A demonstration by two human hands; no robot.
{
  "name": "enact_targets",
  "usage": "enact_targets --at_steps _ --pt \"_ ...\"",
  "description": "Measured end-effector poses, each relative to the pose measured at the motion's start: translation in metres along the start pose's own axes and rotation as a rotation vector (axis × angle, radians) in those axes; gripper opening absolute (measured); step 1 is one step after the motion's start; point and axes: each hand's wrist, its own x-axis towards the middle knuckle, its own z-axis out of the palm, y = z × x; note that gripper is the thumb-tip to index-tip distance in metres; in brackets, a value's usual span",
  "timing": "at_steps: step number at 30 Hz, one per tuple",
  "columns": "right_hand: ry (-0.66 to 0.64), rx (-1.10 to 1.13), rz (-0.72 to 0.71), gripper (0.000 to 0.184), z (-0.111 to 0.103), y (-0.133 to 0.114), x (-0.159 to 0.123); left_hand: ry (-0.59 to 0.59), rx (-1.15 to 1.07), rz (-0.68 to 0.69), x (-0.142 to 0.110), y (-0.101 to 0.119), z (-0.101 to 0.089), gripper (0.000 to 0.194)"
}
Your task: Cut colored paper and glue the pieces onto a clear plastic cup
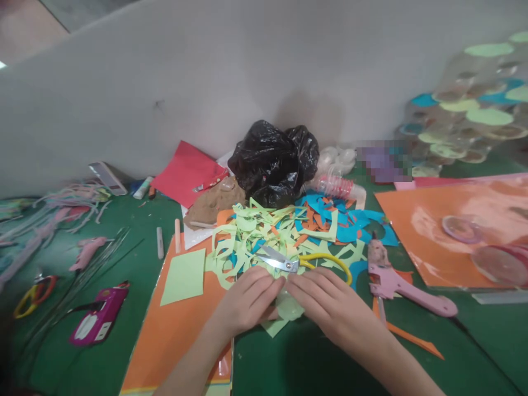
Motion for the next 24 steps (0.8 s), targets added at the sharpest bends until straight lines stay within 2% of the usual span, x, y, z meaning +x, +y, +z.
enact_targets --at_steps 3,6,10,12,15,18,21,24 --pt "0.009 -0.035 -0.02 0.028 0.005 0.0 -0.005 -0.001 0.026 0.05 0.0 0.001 -0.001 0.042" --pt "0.024 -0.057 -0.046 0.025 0.004 0.0 -0.008 -0.015 0.078 0.065 0.004 0.005 -0.008 0.03" --pt "0.047 -0.073 -0.069 0.024 -0.004 -0.004 -0.007 -0.067 0.194 0.012 0.004 0.021 -0.023 0.029" --pt "0.059 -0.084 -0.103 0.024 -0.005 -0.008 -0.006 -0.079 0.205 -0.059 -0.002 0.032 -0.028 0.03" --pt "0.039 -0.113 -0.138 0.023 0.0 -0.014 -0.005 -0.111 0.136 -0.251 -0.017 0.049 -0.03 0.03" --pt "0.016 -0.133 -0.119 0.022 0.007 -0.019 -0.008 -0.208 0.049 -0.433 -0.029 0.061 -0.03 0.034" --pt "-0.039 -0.164 -0.091 0.022 0.013 -0.022 -0.014 -0.274 0.0 -0.502 -0.034 0.067 -0.03 0.035" --pt "-0.088 -0.176 -0.073 0.019 0.013 -0.023 -0.019 -0.26 0.018 -0.518 -0.036 0.07 -0.027 0.037"
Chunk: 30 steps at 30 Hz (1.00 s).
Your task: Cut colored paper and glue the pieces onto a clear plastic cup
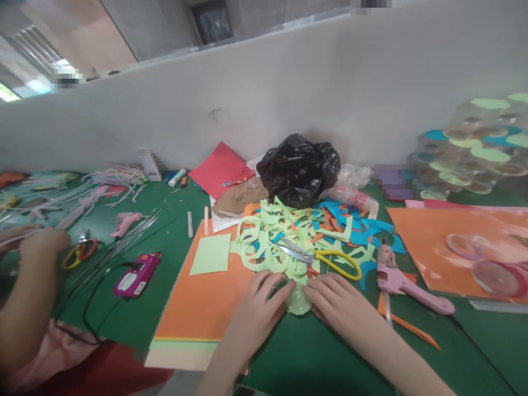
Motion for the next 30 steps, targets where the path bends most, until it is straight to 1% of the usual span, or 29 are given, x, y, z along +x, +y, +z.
enact_targets --at_steps 3,5,8,10,15,19,24,26,30 --pt "-0.021 -0.001 0.012 0.021 -0.003 0.001 -0.003 0.009 -0.019 -0.001 -0.002 0.002 0.005 0.039" --pt "-0.039 -0.016 0.024 0.024 -0.006 0.001 -0.006 -0.024 -0.089 -0.022 -0.004 0.004 0.008 0.042" --pt "-0.06 -0.054 0.065 0.027 -0.009 0.0 -0.011 -0.08 -0.193 -0.071 -0.006 0.006 0.009 0.053" --pt "-0.083 -0.058 0.1 0.029 -0.011 -0.003 -0.016 -0.092 -0.227 -0.103 -0.008 0.009 0.008 0.056" --pt "-0.105 0.001 0.134 0.032 -0.016 -0.01 -0.021 -0.038 -0.234 -0.146 -0.006 0.017 0.008 0.048" --pt "-0.078 0.028 0.146 0.031 -0.021 -0.017 -0.013 0.016 -0.223 -0.142 -0.001 0.025 0.011 0.04" --pt "-0.054 0.041 0.097 0.03 -0.023 -0.023 -0.002 0.082 -0.2 -0.116 0.002 0.029 0.016 0.029" --pt "-0.061 0.064 0.092 0.031 -0.021 -0.024 0.0 0.093 -0.203 -0.11 0.002 0.029 0.017 0.029" --pt "-0.096 0.125 0.127 0.034 -0.017 -0.027 0.002 0.079 -0.226 -0.112 0.001 0.028 0.018 0.028"
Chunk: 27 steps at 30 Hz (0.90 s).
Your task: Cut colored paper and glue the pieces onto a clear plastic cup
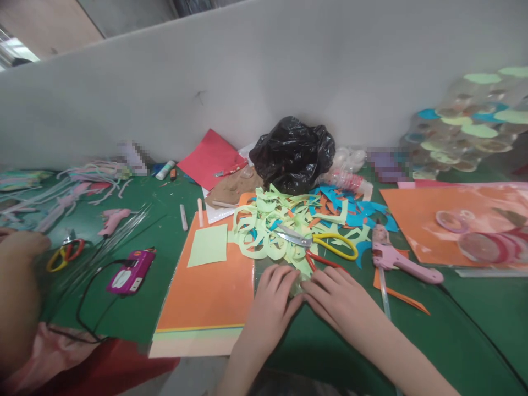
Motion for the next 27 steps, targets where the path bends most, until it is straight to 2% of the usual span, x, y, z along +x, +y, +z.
enact_targets --at_steps 5,10,13,20,27 --pt "-0.029 0.094 0.051 0.039 0.002 -0.005 0.006 -0.009 -0.011 -0.006 0.0 0.0 0.0 0.028" --pt "-0.078 0.244 0.208 0.032 0.003 -0.008 0.007 -0.009 -0.019 -0.013 0.0 0.001 -0.001 0.028" --pt "-0.093 0.283 0.253 0.03 0.006 -0.009 0.006 -0.017 -0.01 -0.015 -0.001 0.001 0.0 0.029" --pt "-0.125 0.2 0.25 0.024 0.013 -0.009 0.003 0.013 0.037 -0.007 -0.002 0.0 0.003 0.028" --pt "-0.128 0.149 0.351 0.022 0.018 -0.018 0.005 -0.02 0.031 -0.016 -0.001 -0.001 0.003 0.028"
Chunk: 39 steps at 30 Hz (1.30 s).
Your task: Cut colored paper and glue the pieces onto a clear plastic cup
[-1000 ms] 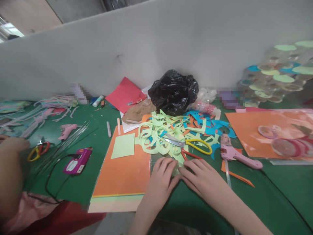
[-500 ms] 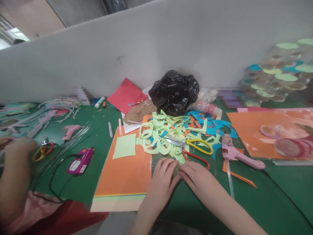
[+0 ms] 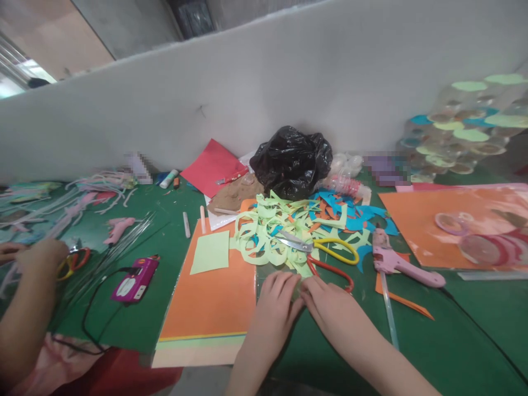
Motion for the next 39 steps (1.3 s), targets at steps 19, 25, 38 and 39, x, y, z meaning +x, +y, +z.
enact_targets --at_steps 19,25,38,39 --pt "0.052 -0.104 0.058 0.015 0.009 -0.003 -0.003 -0.096 -0.143 -0.12 -0.001 0.003 -0.004 0.024" --pt "0.17 -0.334 -0.107 0.023 -0.001 -0.015 -0.003 -0.034 -0.117 -0.216 -0.013 -0.015 -0.015 0.023" --pt "0.277 -0.417 -0.167 0.037 -0.005 -0.024 -0.004 0.251 0.094 -0.2 -0.034 -0.044 -0.041 0.022" --pt "0.274 -0.427 -0.165 0.035 -0.003 -0.024 -0.004 0.25 0.099 -0.192 -0.034 -0.042 -0.038 0.022"
